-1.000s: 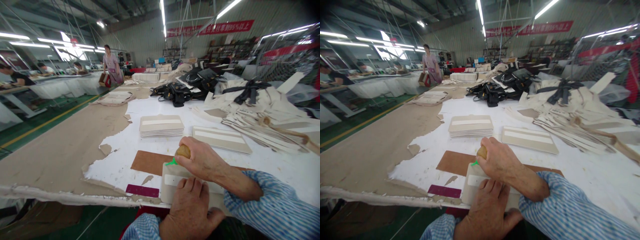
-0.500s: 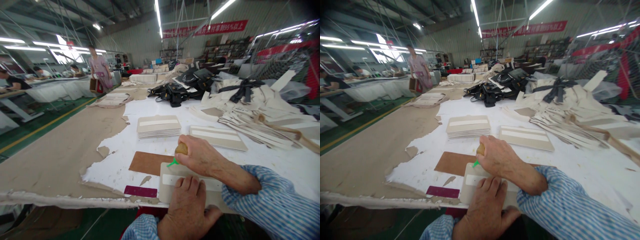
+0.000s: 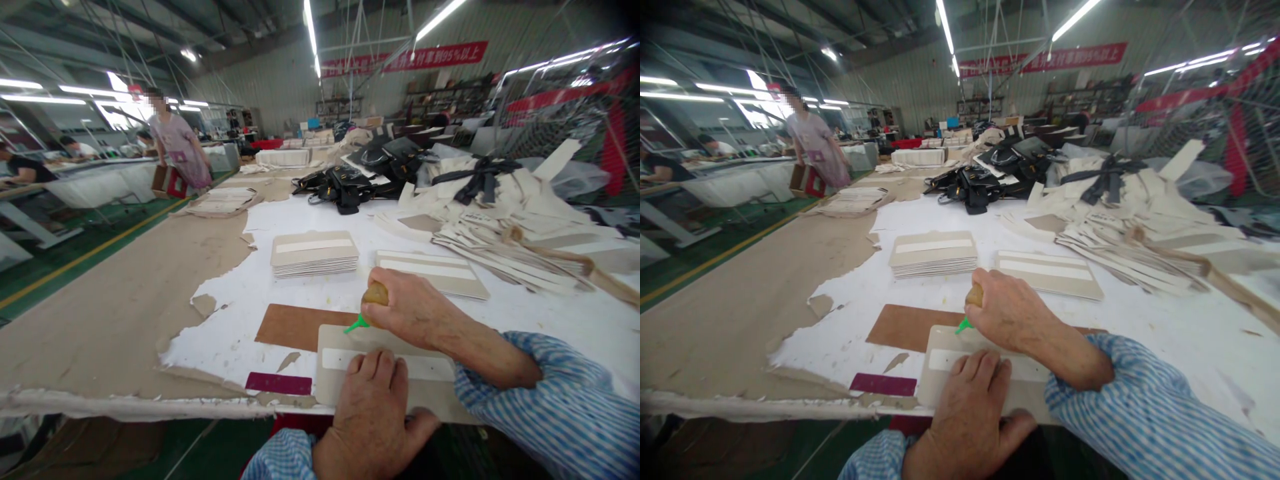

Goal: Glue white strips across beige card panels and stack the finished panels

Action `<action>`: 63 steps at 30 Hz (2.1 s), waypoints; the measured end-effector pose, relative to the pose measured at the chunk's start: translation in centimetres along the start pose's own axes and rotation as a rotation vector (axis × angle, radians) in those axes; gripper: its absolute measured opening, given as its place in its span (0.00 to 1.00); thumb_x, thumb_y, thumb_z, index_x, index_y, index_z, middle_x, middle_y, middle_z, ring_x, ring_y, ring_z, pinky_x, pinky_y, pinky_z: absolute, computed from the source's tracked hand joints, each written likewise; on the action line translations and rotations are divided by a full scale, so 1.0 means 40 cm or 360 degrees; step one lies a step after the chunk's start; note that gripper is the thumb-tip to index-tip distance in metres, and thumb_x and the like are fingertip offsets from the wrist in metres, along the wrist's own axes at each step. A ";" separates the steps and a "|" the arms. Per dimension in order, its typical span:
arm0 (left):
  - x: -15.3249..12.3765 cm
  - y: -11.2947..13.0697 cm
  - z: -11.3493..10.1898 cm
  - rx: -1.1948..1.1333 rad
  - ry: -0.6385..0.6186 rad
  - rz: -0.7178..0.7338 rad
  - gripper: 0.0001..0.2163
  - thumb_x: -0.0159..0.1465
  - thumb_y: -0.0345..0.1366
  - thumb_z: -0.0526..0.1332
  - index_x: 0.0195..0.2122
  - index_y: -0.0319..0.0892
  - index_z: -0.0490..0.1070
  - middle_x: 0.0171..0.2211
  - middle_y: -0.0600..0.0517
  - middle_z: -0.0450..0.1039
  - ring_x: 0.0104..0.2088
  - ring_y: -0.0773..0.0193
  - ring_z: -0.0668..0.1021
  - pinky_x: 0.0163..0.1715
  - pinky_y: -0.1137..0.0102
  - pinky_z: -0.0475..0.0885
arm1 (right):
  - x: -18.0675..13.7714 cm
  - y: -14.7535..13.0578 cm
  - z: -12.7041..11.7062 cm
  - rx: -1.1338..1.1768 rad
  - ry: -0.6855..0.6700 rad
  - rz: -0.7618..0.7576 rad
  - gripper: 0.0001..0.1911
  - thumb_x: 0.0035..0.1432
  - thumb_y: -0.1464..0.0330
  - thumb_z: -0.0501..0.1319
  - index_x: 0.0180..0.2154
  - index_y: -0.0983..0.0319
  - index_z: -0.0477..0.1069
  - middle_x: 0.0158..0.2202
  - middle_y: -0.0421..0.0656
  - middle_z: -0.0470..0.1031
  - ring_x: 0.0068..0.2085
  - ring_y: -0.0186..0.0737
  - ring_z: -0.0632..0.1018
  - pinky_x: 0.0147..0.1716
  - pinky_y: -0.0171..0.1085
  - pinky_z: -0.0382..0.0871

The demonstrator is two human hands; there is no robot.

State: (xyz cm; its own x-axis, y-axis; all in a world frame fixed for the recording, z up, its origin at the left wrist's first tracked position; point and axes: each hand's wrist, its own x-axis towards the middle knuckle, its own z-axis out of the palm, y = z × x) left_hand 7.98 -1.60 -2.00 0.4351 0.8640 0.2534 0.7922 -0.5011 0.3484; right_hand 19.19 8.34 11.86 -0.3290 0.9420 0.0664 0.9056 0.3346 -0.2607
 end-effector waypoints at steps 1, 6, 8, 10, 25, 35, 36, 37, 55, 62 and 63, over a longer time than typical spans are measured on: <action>0.000 0.001 -0.002 -0.0011 -0.0009 0.0001 0.27 0.71 0.58 0.59 0.60 0.41 0.72 0.56 0.45 0.75 0.55 0.47 0.75 0.60 0.52 0.73 | -0.003 0.004 -0.003 0.0000 -0.0002 0.0027 0.05 0.60 0.67 0.62 0.37 0.59 0.68 0.31 0.42 0.74 0.30 0.40 0.69 0.31 0.38 0.55; 0.001 0.004 -0.013 -0.0015 -0.0044 0.0009 0.26 0.72 0.56 0.60 0.60 0.41 0.71 0.55 0.46 0.75 0.54 0.47 0.75 0.59 0.50 0.73 | -0.014 0.024 -0.015 0.0024 -0.0026 0.0113 0.04 0.59 0.67 0.62 0.34 0.58 0.67 0.28 0.41 0.74 0.29 0.40 0.70 0.29 0.38 0.54; 0.001 0.005 -0.012 0.0003 -0.0026 0.0016 0.26 0.71 0.56 0.60 0.60 0.41 0.72 0.55 0.46 0.75 0.54 0.47 0.75 0.59 0.51 0.73 | -0.017 0.035 -0.017 0.0041 -0.0008 0.0111 0.05 0.59 0.67 0.63 0.33 0.58 0.66 0.27 0.41 0.74 0.28 0.40 0.70 0.29 0.37 0.54; 0.000 0.004 -0.009 0.0027 0.0004 0.0030 0.27 0.71 0.56 0.60 0.61 0.40 0.71 0.55 0.45 0.75 0.55 0.47 0.75 0.60 0.51 0.73 | -0.020 0.048 -0.017 0.0041 0.0024 0.0097 0.05 0.58 0.67 0.63 0.33 0.57 0.66 0.26 0.41 0.74 0.27 0.39 0.69 0.28 0.37 0.54; 0.001 -0.003 0.005 0.0082 0.0064 0.0064 0.26 0.71 0.55 0.61 0.59 0.40 0.73 0.56 0.43 0.76 0.55 0.46 0.75 0.59 0.50 0.74 | -0.066 0.141 -0.046 0.0033 -0.0038 0.0362 0.05 0.60 0.65 0.62 0.34 0.56 0.66 0.26 0.40 0.74 0.28 0.41 0.72 0.28 0.38 0.55; 0.002 -0.006 0.006 0.0176 0.0095 0.0098 0.28 0.71 0.55 0.61 0.62 0.37 0.73 0.59 0.40 0.76 0.57 0.44 0.76 0.60 0.48 0.74 | -0.106 0.232 -0.059 0.0081 0.0053 0.0483 0.06 0.57 0.62 0.63 0.33 0.56 0.68 0.25 0.40 0.75 0.28 0.44 0.74 0.28 0.39 0.58; 0.002 -0.006 0.007 0.0181 0.0103 0.0099 0.28 0.71 0.55 0.62 0.62 0.37 0.73 0.59 0.40 0.76 0.57 0.44 0.76 0.60 0.48 0.74 | -0.109 0.241 -0.061 0.0075 0.0053 0.0503 0.07 0.58 0.61 0.63 0.32 0.56 0.69 0.25 0.40 0.75 0.28 0.45 0.74 0.29 0.39 0.59; 0.002 -0.006 0.008 0.0183 0.0110 0.0099 0.28 0.71 0.55 0.62 0.62 0.37 0.73 0.59 0.40 0.76 0.57 0.44 0.76 0.60 0.49 0.74 | -0.113 0.252 -0.062 0.0068 0.0058 0.0513 0.07 0.58 0.61 0.63 0.32 0.56 0.69 0.25 0.40 0.75 0.28 0.45 0.74 0.29 0.39 0.60; 0.003 -0.006 0.004 0.0185 0.0106 0.0113 0.28 0.71 0.55 0.62 0.62 0.37 0.72 0.59 0.40 0.76 0.58 0.43 0.76 0.59 0.48 0.74 | -0.182 0.398 -0.045 0.0384 0.0156 0.0675 0.11 0.59 0.56 0.62 0.36 0.57 0.74 0.31 0.45 0.81 0.35 0.50 0.78 0.37 0.46 0.65; 0.003 -0.007 0.004 0.0187 0.0119 0.0126 0.28 0.71 0.54 0.63 0.61 0.36 0.73 0.59 0.40 0.76 0.58 0.43 0.76 0.59 0.48 0.74 | -0.170 0.373 -0.033 0.0409 0.0142 0.0627 0.12 0.60 0.56 0.61 0.36 0.57 0.74 0.31 0.44 0.80 0.36 0.49 0.78 0.37 0.45 0.66; 0.003 -0.007 0.004 0.0187 0.0122 0.0130 0.28 0.71 0.54 0.63 0.61 0.36 0.73 0.59 0.40 0.76 0.58 0.43 0.76 0.59 0.48 0.74 | -0.170 0.374 -0.035 0.0376 0.0164 0.0629 0.12 0.60 0.56 0.61 0.36 0.57 0.74 0.31 0.44 0.80 0.35 0.48 0.78 0.36 0.44 0.66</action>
State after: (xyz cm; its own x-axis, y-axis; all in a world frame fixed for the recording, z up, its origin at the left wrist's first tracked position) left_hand 7.87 -1.34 -2.23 0.4696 0.8122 0.3460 0.8022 -0.5562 0.2169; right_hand 35.36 6.97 8.85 0.0678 0.9976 0.0102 0.8665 -0.0538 -0.4963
